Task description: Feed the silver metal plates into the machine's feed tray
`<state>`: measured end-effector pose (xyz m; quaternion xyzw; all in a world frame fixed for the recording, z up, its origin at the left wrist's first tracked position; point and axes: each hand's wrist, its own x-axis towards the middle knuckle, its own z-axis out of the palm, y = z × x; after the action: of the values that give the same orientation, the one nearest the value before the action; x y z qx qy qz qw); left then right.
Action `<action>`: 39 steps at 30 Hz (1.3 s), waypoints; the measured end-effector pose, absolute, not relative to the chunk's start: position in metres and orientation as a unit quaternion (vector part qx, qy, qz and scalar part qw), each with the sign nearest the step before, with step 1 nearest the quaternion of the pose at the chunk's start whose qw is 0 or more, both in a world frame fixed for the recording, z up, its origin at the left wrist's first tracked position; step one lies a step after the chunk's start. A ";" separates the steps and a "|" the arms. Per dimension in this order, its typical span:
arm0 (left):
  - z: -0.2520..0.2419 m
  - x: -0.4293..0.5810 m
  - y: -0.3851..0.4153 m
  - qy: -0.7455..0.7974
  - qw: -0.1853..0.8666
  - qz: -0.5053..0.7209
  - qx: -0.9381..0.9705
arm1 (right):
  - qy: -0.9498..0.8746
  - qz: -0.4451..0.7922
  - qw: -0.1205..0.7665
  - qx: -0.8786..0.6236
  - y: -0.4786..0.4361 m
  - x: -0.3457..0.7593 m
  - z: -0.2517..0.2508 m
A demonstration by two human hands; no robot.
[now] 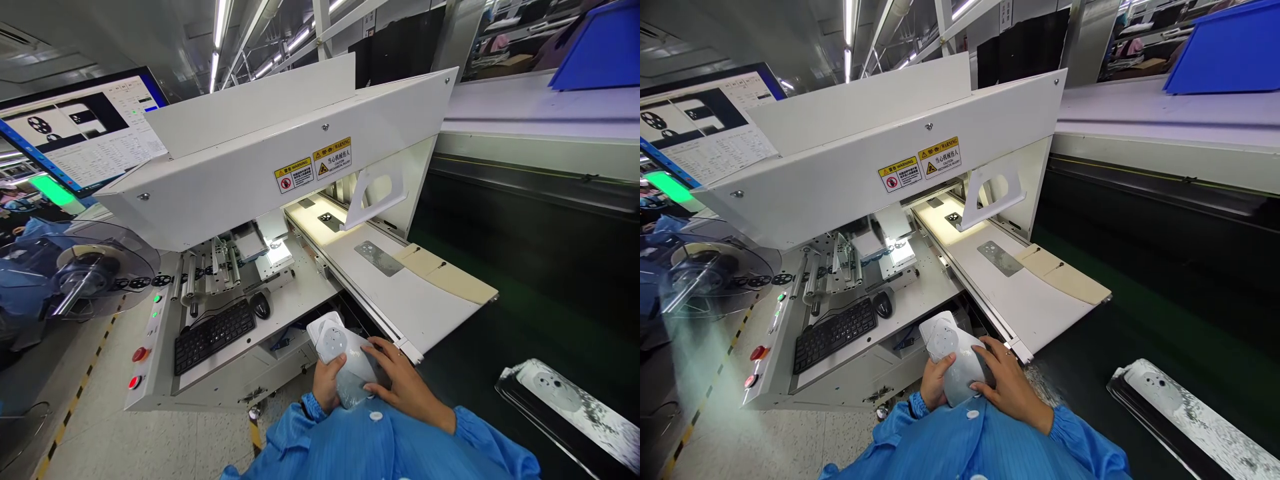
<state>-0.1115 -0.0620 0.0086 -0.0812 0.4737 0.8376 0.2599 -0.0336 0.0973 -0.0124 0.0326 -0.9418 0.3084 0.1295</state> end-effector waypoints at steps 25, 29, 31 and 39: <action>0.006 -0.116 -0.060 0.496 0.267 0.823 -0.074 | -0.944 0.322 0.078 -0.008 0.098 -0.033 -0.003; 0.006 -0.117 -0.060 0.496 0.269 0.822 -0.075 | -0.943 0.321 0.083 -0.012 0.098 -0.034 0.000; 0.006 -0.117 -0.060 0.496 0.273 0.821 -0.077 | -0.944 0.317 0.090 -0.016 0.099 -0.033 0.001; 0.011 -0.117 -0.060 0.484 0.324 0.811 -0.055 | -0.945 0.274 0.154 -0.086 0.136 -0.028 0.009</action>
<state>-0.1174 -0.0605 0.0107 -0.0553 0.4835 0.8114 0.3238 -0.0275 0.1363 0.0091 -0.0857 -0.9453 0.2744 0.1541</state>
